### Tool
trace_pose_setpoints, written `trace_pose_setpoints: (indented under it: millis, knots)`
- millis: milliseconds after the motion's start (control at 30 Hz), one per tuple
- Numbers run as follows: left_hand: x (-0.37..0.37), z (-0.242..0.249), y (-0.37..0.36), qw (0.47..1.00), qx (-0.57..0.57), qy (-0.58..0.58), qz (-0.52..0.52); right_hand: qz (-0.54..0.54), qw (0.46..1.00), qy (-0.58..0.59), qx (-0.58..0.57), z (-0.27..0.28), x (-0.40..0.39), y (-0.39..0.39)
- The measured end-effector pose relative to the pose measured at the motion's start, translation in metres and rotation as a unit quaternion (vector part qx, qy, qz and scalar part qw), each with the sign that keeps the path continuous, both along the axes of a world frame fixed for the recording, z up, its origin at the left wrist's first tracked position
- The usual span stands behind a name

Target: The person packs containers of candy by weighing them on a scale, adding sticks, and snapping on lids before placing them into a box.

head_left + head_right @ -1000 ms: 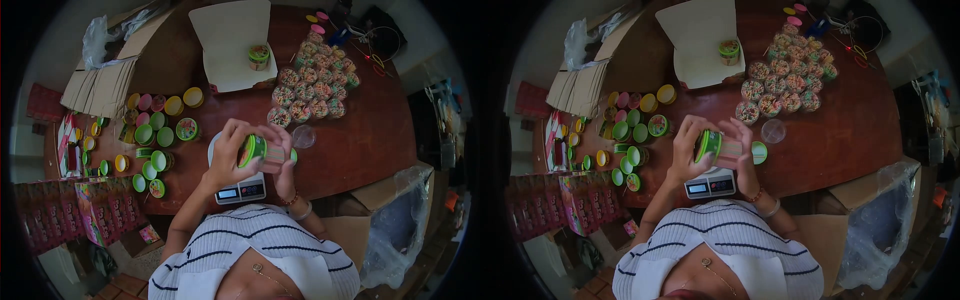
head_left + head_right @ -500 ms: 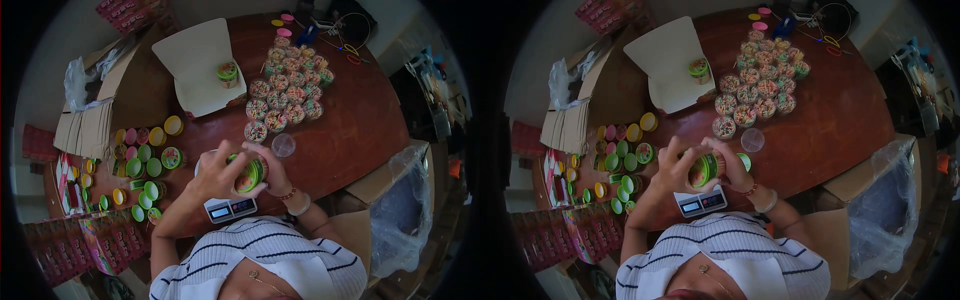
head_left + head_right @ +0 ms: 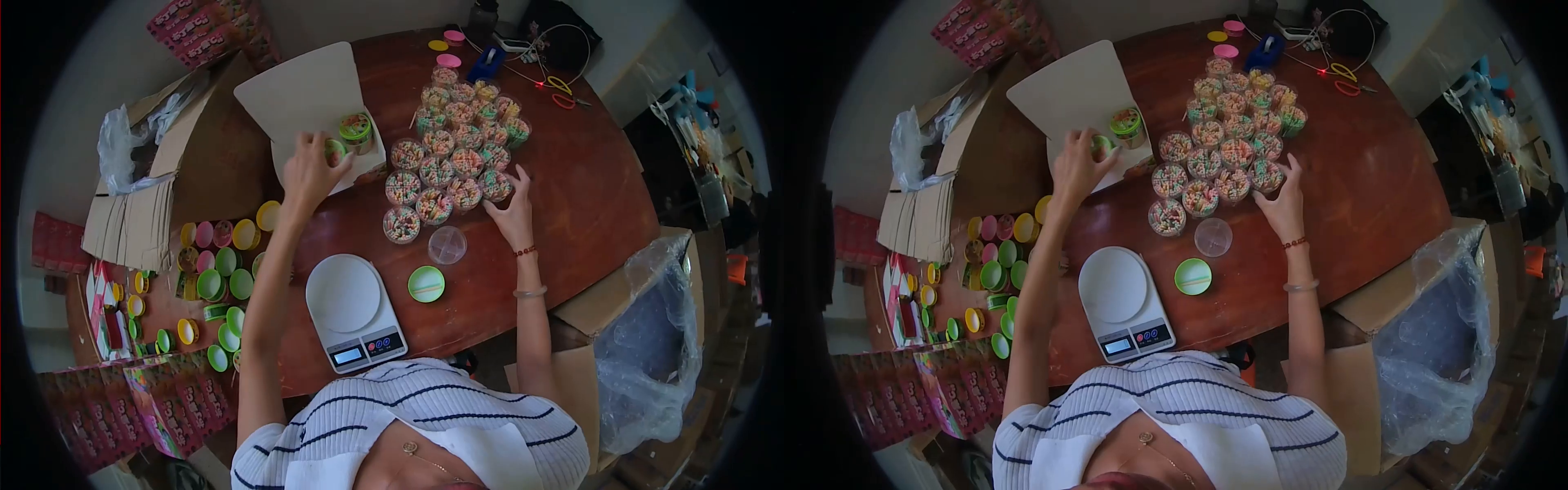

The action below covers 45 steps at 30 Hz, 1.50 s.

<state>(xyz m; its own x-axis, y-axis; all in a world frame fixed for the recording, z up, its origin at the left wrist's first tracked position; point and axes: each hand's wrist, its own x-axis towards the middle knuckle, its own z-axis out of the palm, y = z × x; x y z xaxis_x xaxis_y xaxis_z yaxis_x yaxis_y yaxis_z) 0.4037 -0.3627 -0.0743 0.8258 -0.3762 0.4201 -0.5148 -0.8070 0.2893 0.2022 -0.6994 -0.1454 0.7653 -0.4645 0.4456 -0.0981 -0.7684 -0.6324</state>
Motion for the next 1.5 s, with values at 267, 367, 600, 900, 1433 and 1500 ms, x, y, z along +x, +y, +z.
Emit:
trace_pose_setpoints:
  millis: [267,367,600,900,1433,1500]
  knots:
    - [0.003,-0.046,-0.012,0.979,-0.165,0.077,-0.097,-0.029,0.99,-0.067,0.122,0.077,-0.042,0.055]
    - [-0.03,-0.009,0.039,0.958,-0.223,0.145,-0.102,0.137,0.95,-0.045,0.278,0.109,-0.054,0.125]
    - [-0.033,-0.026,0.221,0.989,0.043,0.13,0.049,0.368,0.916,0.063,0.145,0.057,-0.036,0.247]
    - [-0.069,-0.029,0.24,0.999,0.013,-0.03,0.041,0.245,0.946,-0.002,0.212,0.071,-0.058,0.191]
    - [-0.268,-0.004,0.217,0.949,-0.012,0.314,0.011,0.181,0.964,0.179,0.076,0.047,-0.109,0.155]
    - [-0.27,-0.003,0.212,0.955,0.008,0.298,0.006,0.185,0.966,0.173,0.057,0.046,-0.109,0.155]
